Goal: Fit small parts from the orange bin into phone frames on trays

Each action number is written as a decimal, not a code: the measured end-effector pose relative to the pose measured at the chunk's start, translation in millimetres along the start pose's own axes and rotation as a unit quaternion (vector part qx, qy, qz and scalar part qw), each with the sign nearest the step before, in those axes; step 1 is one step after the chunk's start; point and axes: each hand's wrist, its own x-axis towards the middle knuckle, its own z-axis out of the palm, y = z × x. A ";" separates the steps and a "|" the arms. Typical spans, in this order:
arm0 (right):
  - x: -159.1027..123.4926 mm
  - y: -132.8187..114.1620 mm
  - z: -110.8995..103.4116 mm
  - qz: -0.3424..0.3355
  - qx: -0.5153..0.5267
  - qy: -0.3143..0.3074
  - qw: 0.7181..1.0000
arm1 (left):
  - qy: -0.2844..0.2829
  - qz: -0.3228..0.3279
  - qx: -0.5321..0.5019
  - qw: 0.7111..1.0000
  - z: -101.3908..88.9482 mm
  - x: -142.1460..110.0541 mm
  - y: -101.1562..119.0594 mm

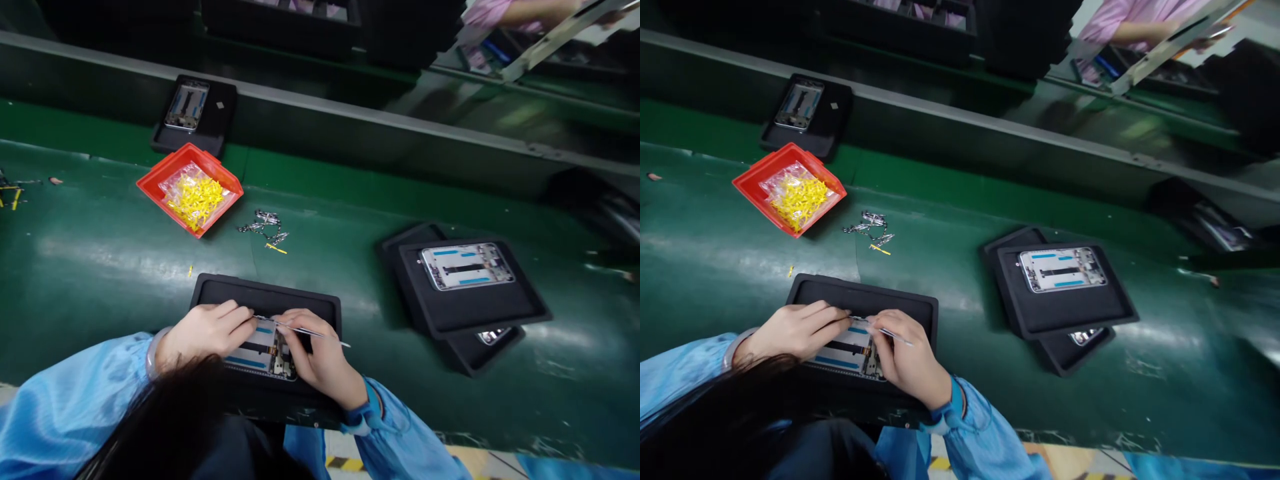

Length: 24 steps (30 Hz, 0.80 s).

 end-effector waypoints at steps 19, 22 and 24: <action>-3.6 -10.3 -14.6 0.103 0.137 -0.052 0.984 | -0.153 -0.047 0.036 0.986 -9.5 -34.5 23.2; -5.0 -9.6 -14.4 0.110 0.149 -0.048 0.981 | -0.161 -0.054 0.027 0.985 -9.8 -33.1 24.4; -4.9 -9.9 -14.1 0.108 0.150 -0.042 0.982 | -0.166 -0.060 0.024 0.984 -8.4 -33.8 25.0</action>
